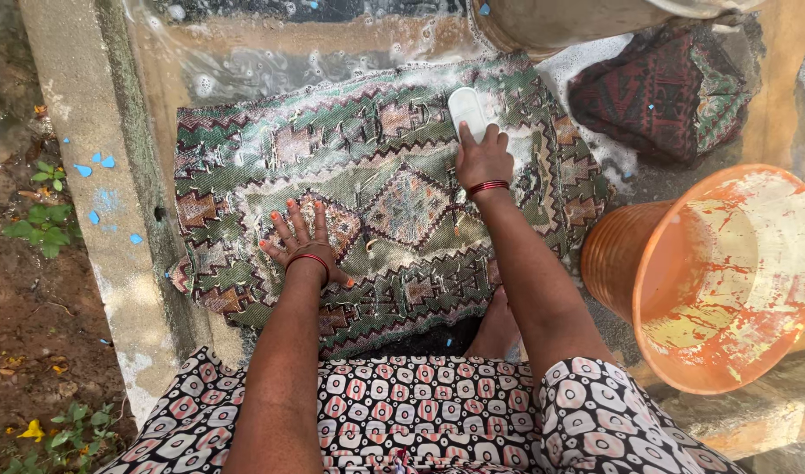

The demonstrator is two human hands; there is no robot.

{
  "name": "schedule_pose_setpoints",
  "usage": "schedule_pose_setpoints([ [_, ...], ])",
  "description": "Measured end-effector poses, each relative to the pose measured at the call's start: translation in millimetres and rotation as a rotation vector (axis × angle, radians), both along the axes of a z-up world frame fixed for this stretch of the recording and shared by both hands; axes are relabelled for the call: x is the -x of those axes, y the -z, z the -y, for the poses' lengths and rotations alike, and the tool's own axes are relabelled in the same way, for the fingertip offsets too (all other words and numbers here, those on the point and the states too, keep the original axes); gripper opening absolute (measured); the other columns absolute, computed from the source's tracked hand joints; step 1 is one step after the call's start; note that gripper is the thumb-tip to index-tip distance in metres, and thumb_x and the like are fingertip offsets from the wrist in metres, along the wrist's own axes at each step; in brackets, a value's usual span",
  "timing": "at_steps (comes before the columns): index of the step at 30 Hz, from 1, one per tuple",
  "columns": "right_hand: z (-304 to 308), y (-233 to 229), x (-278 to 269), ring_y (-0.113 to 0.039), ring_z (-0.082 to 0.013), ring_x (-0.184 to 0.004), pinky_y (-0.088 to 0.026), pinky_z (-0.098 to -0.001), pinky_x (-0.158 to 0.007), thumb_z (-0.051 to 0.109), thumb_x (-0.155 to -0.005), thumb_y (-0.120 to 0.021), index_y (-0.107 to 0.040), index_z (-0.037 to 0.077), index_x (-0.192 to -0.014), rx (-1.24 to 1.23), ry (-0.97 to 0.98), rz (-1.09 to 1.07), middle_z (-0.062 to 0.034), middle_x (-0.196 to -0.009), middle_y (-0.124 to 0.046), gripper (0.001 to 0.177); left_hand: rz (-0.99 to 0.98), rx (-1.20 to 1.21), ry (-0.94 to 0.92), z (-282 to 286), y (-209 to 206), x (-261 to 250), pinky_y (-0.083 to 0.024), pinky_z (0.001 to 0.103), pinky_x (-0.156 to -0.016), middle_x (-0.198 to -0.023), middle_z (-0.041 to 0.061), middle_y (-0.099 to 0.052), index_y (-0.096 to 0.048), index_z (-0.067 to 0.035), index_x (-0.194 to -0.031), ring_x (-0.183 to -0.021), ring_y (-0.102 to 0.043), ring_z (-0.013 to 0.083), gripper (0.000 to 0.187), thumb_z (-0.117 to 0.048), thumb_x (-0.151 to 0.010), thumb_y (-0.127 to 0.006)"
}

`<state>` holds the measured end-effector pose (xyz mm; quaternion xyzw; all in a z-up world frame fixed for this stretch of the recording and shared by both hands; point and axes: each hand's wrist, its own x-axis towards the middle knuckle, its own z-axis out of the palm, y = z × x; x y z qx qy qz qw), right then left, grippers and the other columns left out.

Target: The person scrubs a patterned rug with a bar of soap on a concrete surface, repeatedly applying water from a bucket and rinsing the cloth.

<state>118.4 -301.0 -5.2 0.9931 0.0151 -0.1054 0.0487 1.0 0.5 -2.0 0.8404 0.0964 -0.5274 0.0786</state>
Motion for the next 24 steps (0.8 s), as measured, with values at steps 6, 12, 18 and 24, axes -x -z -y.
schedule_pose_setpoints([
  [6, -179, 29, 68, -0.057, -0.0317, -0.108, -0.061, -0.0398, -0.069, 0.037, -0.098, -0.051, -0.054, 0.028, -0.142, -0.265, -0.320, -0.195, -0.0244, -0.126, -0.051, 0.046, -0.007, 0.000, -0.008, 0, 5, 1, 0.002, 0.076, -0.112, -0.158, 0.021, 0.043, 0.032, -0.035, -0.156, -0.143, 0.038, 0.0452, 0.168, -0.056, -0.052, -0.098],
  [12, -130, 42, 22, -0.068, -0.0293, -0.095, -0.057, -0.0414, -0.079, 0.049, -0.119, -0.043, -0.056, 0.009, -0.138, -0.506, 0.198, -0.263, -0.0176, -0.125, -0.059, 0.046, -0.022, -0.020, 0.018, 2, 7, 0, 0.003, 0.078, -0.110, -0.157, 0.023, 0.045, 0.033, -0.032, -0.156, -0.141, 0.038, 0.0482, 0.168, -0.061, -0.053, -0.096],
  [18, -45, 11, -24, -0.058, -0.0356, -0.102, -0.061, -0.0421, -0.069, 0.032, -0.097, -0.059, -0.061, 0.024, -0.137, -0.115, 0.145, 0.074, -0.0227, -0.117, -0.053, 0.041, -0.025, -0.011, 0.006, 0, -1, -1, 0.003, 0.078, -0.110, -0.157, 0.022, 0.044, 0.033, -0.032, -0.156, -0.143, 0.038, 0.0469, 0.168, -0.061, -0.052, -0.097],
  [24, -218, 33, 53, -0.057, -0.0328, -0.105, -0.061, -0.0414, -0.071, 0.039, -0.097, -0.056, -0.056, 0.029, -0.140, -0.259, -0.419, -0.256, -0.0245, -0.121, -0.053, 0.044, -0.119, -0.046, 0.117, 1, 9, -4, 0.003, 0.077, -0.109, -0.159, 0.023, 0.045, 0.020, -0.030, -0.155, -0.144, 0.040, 0.0489, 0.155, -0.063, -0.056, -0.094],
])
